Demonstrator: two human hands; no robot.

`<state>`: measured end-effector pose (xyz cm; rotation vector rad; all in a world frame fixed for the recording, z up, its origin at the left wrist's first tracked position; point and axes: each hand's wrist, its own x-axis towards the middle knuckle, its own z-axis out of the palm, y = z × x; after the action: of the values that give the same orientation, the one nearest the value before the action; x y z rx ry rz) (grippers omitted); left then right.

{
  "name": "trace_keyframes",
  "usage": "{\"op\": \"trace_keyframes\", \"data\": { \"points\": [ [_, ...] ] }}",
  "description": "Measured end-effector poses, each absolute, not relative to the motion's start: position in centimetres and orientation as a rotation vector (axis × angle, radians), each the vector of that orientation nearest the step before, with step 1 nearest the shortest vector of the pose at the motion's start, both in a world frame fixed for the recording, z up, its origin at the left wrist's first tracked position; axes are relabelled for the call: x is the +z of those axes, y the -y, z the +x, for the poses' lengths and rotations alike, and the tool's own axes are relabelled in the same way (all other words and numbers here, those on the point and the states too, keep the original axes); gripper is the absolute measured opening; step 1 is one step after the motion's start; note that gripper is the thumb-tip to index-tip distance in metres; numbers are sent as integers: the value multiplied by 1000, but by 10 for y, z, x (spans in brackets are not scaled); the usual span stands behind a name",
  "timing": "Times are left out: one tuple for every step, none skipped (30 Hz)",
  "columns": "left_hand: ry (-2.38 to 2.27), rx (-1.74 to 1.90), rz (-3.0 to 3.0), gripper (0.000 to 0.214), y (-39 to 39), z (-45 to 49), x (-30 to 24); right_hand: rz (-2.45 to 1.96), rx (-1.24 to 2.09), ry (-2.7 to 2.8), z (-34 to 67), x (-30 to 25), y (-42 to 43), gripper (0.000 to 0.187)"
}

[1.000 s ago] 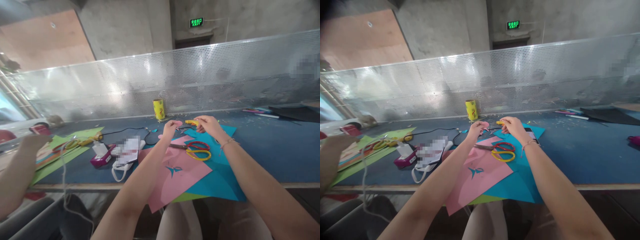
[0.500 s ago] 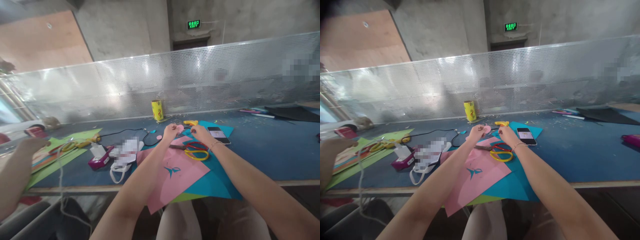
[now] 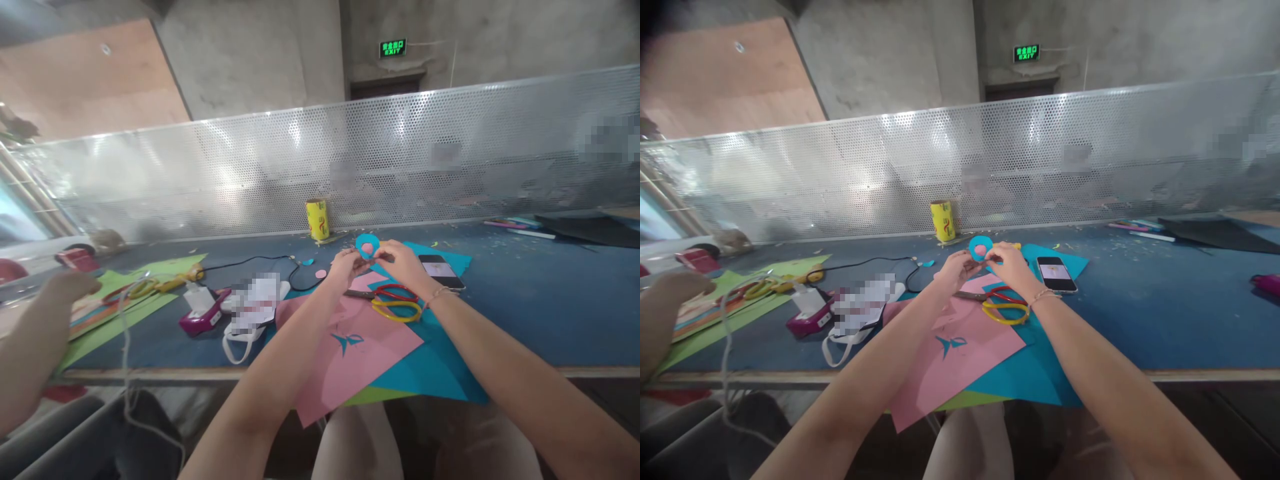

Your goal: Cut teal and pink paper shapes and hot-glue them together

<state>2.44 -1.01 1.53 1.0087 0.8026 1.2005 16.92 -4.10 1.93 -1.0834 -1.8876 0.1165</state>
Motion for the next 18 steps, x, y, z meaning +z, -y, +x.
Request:
{"op": "trace_keyframes", "data": {
  "points": [
    [-797, 1200, 985, 13, 11, 25, 16, -1090, 106, 1903, 169, 19, 41, 9],
    [-792, 1200, 970, 14, 11, 25, 17, -1090, 94, 1913, 170, 18, 40, 9],
    [-783, 1199, 963, 15, 12, 25, 17, -1084, 80, 1915, 170, 18, 40, 9],
    [-774, 1200, 961, 16, 12, 26, 17, -1074, 61, 1911, 171, 17, 39, 10],
    [-766, 1206, 960, 17, 13, 26, 18, -1059, 40, 1906, 172, 15, 38, 10],
    [-760, 1214, 958, 18, 13, 27, 18, -1043, 19, 1903, 172, 14, 36, 10],
    [-761, 1221, 953, 18, 14, 27, 18, -1025, 1, 1902, 173, 13, 35, 11],
    [-767, 1226, 947, 18, 15, 27, 18, -1006, -15, 1904, 173, 12, 34, 11],
    [-773, 1227, 941, 18, 15, 27, 18, -990, -31, 1904, 173, 11, 33, 12],
    [-777, 1225, 935, 17, 15, 27, 19, -978, -46, 1902, 173, 10, 32, 12],
    [-777, 1223, 930, 16, 15, 27, 19, -967, -62, 1897, 174, 10, 32, 12],
    [-776, 1220, 925, 15, 15, 27, 20, -959, -77, 1889, 173, 9, 31, 12],
    [-774, 1215, 917, 15, 15, 27, 20, -951, -90, 1881, 173, 9, 31, 12],
    [-770, 1211, 905, 14, 14, 27, 20, -946, -100, 1876, 173, 9, 31, 12],
    [-768, 1208, 887, 14, 13, 27, 19, -944, -108, 1871, 173, 9, 31, 12],
    [-767, 1205, 864, 13, 12, 27, 19, -943, -115, 1865, 173, 9, 31, 12],
    [-767, 1202, 837, 13, 12, 27, 19, -942, -121, 1859, 173, 9, 31, 12],
    [-770, 1200, 808, 14, 11, 27, 18, -939, -126, 1853, 173, 10, 31, 12]
  ]
}}
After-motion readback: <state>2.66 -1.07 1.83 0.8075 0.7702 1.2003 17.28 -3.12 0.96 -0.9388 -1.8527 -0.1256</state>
